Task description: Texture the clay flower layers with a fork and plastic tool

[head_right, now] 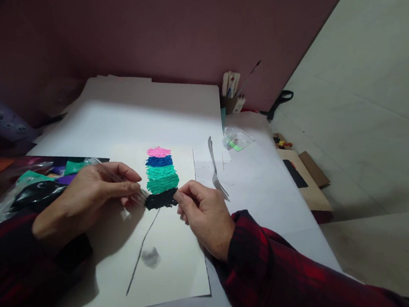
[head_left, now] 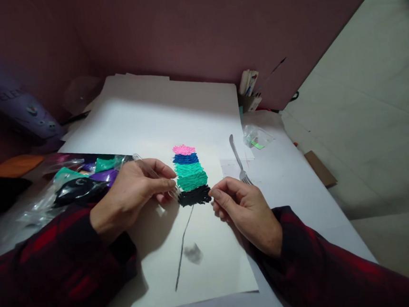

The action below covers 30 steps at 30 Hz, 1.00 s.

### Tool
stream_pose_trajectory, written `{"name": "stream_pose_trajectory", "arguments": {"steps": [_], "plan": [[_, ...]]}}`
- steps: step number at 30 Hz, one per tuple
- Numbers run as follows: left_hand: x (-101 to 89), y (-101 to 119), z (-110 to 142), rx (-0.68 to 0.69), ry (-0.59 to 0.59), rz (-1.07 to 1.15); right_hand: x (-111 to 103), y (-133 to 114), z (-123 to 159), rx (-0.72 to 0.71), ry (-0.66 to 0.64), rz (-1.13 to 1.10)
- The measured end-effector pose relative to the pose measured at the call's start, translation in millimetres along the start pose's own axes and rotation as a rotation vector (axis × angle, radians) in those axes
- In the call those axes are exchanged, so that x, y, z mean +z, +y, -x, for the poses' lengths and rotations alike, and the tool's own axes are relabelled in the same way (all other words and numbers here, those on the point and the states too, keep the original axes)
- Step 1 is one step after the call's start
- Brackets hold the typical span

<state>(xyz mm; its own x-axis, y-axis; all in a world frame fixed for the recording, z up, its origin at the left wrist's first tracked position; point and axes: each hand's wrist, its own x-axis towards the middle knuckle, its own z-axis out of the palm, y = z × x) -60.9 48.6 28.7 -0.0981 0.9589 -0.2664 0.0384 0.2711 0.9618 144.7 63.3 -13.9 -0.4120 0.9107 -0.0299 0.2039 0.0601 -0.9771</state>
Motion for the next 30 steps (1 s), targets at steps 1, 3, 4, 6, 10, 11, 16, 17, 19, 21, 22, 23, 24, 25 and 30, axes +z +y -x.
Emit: {"name": "stream_pose_trajectory", "arguments": {"steps": [1,3,4,6,10,11,16,17,19,21,22,23,24,25,30], "plan": [[0.2,0.1,0.5,-0.002,-0.009,-0.004,0.0,0.2,-0.1,-0.001,0.000,0.001],[0.8,1.1,1.6,-0.009,-0.021,-0.013,0.0,0.5,-0.1,-0.001,0.002,0.002],[1.0,1.8,2.2,-0.014,-0.026,-0.016,0.1,0.6,-0.1,-0.001,0.003,0.002],[1.3,3.1,3.3,-0.026,-0.031,-0.018,0.1,0.6,-0.2,-0.002,0.002,0.002],[1.6,4.2,5.1,-0.035,-0.043,-0.020,0.0,0.2,-0.4,-0.002,0.001,0.005],[1.7,4.0,5.4,-0.036,-0.045,-0.022,0.0,0.1,-0.3,-0.002,0.001,0.006],[2.8,2.3,4.2,-0.033,-0.016,-0.057,-0.3,-0.1,0.1,0.002,0.002,0.007],[2.9,1.9,3.5,-0.036,-0.010,-0.066,-0.2,-0.1,0.1,0.004,0.003,0.003],[2.6,1.2,2.2,-0.044,-0.004,-0.082,0.0,-0.4,0.0,0.005,0.005,-0.004],[2.0,1.0,1.5,-0.054,-0.001,-0.099,0.3,-0.7,0.0,0.007,0.006,-0.010],[1.6,1.0,1.3,-0.059,0.003,-0.106,0.4,-0.9,0.1,0.007,0.005,-0.012],[1.2,1.2,1.3,-0.063,0.008,-0.116,0.4,-0.9,0.2,0.007,0.006,-0.013],[0.9,1.5,1.5,-0.068,0.014,-0.126,0.4,-0.9,0.3,0.005,0.006,-0.013],[0.5,1.9,1.7,-0.073,0.019,-0.135,0.4,-0.8,0.5,0.004,0.005,-0.013],[-0.5,3.3,2.9,-0.099,0.015,-0.148,0.0,-0.3,0.2,-0.001,0.001,-0.007]]}}
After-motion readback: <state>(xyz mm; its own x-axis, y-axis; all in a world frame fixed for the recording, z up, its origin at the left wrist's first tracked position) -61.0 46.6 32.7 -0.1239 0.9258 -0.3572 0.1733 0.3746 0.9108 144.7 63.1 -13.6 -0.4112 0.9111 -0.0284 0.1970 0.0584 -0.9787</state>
